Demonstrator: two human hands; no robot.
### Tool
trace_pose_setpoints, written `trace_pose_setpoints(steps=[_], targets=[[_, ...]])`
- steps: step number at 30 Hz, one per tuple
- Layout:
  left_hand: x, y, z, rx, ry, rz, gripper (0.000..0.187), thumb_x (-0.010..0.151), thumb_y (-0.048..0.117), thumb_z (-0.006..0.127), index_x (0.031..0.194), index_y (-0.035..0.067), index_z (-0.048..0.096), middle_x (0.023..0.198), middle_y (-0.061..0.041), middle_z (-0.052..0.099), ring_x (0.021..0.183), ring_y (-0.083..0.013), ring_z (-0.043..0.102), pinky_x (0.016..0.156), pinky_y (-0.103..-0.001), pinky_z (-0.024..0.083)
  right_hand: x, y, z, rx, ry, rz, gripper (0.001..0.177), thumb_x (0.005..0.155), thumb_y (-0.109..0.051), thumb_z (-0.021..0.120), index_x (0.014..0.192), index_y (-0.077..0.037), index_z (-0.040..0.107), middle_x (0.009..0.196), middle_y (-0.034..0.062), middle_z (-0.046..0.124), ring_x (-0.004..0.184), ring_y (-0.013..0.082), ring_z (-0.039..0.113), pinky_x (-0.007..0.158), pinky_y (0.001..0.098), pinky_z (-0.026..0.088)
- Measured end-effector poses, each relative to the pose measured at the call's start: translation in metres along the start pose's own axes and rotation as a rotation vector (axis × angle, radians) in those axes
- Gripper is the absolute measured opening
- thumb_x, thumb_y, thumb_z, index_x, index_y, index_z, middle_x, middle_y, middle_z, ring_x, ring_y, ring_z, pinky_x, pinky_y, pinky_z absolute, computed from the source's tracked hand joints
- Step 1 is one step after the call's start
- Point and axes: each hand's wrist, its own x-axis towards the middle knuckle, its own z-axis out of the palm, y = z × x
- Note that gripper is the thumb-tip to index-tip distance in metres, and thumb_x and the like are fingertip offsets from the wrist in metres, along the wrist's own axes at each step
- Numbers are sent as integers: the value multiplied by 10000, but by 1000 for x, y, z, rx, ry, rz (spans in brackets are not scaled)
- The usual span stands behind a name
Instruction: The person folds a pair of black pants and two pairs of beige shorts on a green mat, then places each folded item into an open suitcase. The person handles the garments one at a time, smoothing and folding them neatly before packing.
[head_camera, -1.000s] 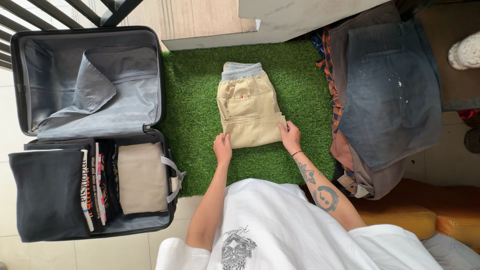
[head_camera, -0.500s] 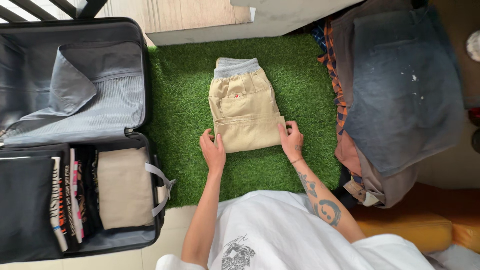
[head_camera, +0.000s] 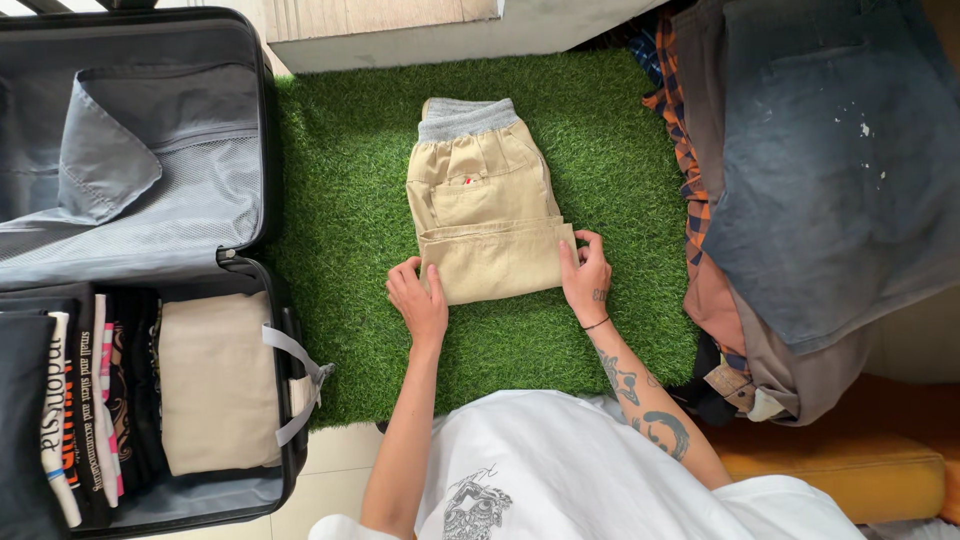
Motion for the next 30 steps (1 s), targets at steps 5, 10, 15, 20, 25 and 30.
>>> trace_pose_setpoints(steps=[5, 10, 15, 20, 25, 30], targets=[[-3, -4, 4, 52, 7, 19, 311, 1040, 273, 574, 1257, 51, 591, 1182, -116, 528, 1123, -288, 492, 968, -454, 364, -3, 10, 5, -64, 19, -67, 427, 989, -366, 679, 1263, -46, 607, 841, 131, 682, 739, 246, 649, 666, 394, 500], [2, -8, 7, 54, -4, 42, 399, 1045, 319, 562, 1327, 37, 583, 1185, -126, 528, 1104, -299, 496, 950, -456, 369, -1, 21, 17, -143, 52, -72, 488, 951, -402, 697, 1278, -44, 649, 956, 188, 686, 908, 325, 618, 796, 453, 493], [-1, -14, 7, 84, -5, 82, 474, 970, 401, 639, 1261, 28, 618, 1139, -154, 526, 1068, -332, 510, 908, -473, 378, -7, 31, 25, -178, 108, -192, 421, 947, -378, 705, 1177, -26, 692, 1079, 185, 708, 973, 376, 580, 884, 482, 463], [-2, -28, 13, 86, -33, 82, 354, 997, 382, 611, 1091, 42, 636, 1120, -150, 547, 1067, -338, 525, 915, -480, 387, -10, 45, 32, -254, 132, -186, 454, 935, -411, 735, 1110, 5, 687, 1069, 210, 642, 1008, 390, 533, 901, 488, 443], [-7, -42, 24, 92, -24, 122, 312, 1035, 349, 550, 1019, 48, 626, 1081, -143, 549, 1022, -327, 527, 892, -477, 389, -9, 60, 37, -278, 127, -198, 458, 927, -434, 726, 1025, 11, 688, 1046, 197, 600, 1004, 381, 502, 892, 492, 430], [-7, -44, 26, 113, -12, 139, 309, 1068, 336, 502, 992, 65, 628, 1069, -123, 561, 1020, -319, 531, 886, -473, 387, -7, 67, 37, -278, 102, -193, 477, 947, -470, 705, 983, 6, 700, 1048, 184, 607, 1025, 365, 503, 913, 483, 433]])
